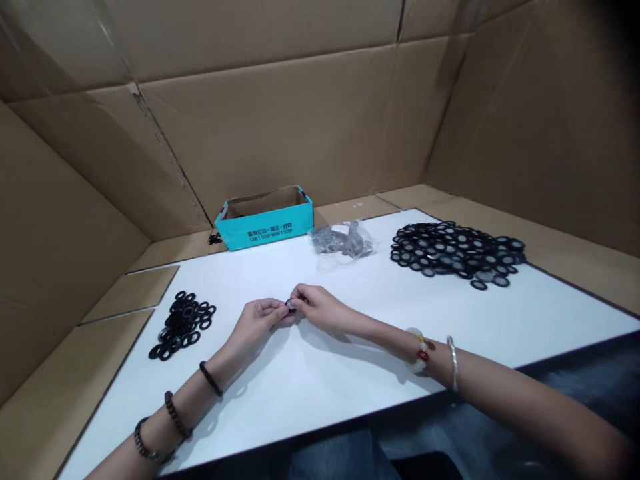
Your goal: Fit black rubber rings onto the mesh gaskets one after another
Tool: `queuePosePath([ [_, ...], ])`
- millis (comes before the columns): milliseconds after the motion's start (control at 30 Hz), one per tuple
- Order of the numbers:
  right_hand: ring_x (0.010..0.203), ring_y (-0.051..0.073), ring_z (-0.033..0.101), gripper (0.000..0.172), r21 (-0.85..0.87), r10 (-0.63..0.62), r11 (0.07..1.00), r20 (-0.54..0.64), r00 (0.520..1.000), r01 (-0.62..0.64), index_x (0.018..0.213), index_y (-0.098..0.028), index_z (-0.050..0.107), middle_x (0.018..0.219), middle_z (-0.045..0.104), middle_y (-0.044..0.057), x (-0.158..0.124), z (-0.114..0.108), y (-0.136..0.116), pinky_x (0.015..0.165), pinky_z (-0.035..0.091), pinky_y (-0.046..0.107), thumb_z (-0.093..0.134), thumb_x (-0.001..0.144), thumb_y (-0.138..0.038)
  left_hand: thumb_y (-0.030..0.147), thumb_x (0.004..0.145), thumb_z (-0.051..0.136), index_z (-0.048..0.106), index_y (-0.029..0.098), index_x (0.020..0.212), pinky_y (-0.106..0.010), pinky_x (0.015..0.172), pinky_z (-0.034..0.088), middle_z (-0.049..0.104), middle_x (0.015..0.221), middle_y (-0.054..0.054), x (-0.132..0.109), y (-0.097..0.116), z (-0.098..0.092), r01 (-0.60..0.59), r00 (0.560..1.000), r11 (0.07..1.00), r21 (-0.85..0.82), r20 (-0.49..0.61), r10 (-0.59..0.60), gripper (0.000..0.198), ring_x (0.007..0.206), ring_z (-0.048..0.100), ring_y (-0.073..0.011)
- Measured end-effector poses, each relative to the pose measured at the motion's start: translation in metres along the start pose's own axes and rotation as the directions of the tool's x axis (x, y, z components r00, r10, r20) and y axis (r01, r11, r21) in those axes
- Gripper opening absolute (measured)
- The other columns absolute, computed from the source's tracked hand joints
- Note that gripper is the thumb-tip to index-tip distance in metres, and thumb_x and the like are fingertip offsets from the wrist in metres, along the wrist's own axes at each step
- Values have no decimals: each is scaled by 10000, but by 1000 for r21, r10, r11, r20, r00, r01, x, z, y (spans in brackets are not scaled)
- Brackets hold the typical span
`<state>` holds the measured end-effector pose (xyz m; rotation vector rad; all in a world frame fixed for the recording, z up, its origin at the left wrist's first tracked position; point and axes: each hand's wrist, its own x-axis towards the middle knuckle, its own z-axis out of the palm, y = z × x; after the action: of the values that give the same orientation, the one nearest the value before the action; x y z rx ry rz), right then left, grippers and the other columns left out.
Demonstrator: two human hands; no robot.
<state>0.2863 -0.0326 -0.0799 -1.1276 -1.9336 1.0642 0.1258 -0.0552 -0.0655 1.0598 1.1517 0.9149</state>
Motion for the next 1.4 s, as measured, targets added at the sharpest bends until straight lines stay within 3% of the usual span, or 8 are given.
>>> queuePosePath([
  [467,706,132,504,145,43,21,999,-56,998,-19,767,-167,459,751,557,16,-8,13,-6,630,376,244,373,870,-222,291,575,771,660,82,702,-237,710,494,707,681,-76,-1,-3,-1,9,1000,999,-34,5,-9,269,658,659,-147],
  [667,707,144,504,74,-221,-68,974,-98,993,45,800,-163,466,797,564,50,-12,12,-15,624,365,252,414,851,-151,286,602,745,609,109,695,-230,679,489,677,668,-41,4,-17,0,-140,990,987,-82,-26,138,242,646,642,-135],
  [833,703,145,506,76,-318,-179,938,-112,977,135,807,-161,484,777,564,50,-12,9,-19,618,357,249,425,853,-149,257,715,649,586,146,755,-215,690,472,641,760,-17,1,-23,-1,-353,923,930,100,-123,364,134,752,626,-135],
  [1000,678,134,506,83,-309,-256,929,-132,958,206,780,-163,492,750,566,35,-13,4,-20,608,354,237,442,845,-151,234,764,580,578,162,771,-245,741,475,629,779,-14,-6,-17,3,-431,867,867,249,-151,474,73,784,622,-149],
  [1167,657,124,513,89,-240,-232,952,-158,960,191,766,-167,495,734,572,24,-15,1,-25,586,357,224,454,845,-160,232,778,557,584,167,769,-243,723,472,627,773,-16,-8,-15,4,-439,848,829,346,-144,510,71,778,608,-150],
  [1400,664,129,519,98,-196,-226,962,-171,959,192,768,-166,507,742,584,30,-16,2,-25,606,371,239,453,850,-175,238,771,557,577,161,753,-259,723,479,635,752,-29,-9,-12,6,-432,859,842,325,-136,493,82,772,627,-173],
])
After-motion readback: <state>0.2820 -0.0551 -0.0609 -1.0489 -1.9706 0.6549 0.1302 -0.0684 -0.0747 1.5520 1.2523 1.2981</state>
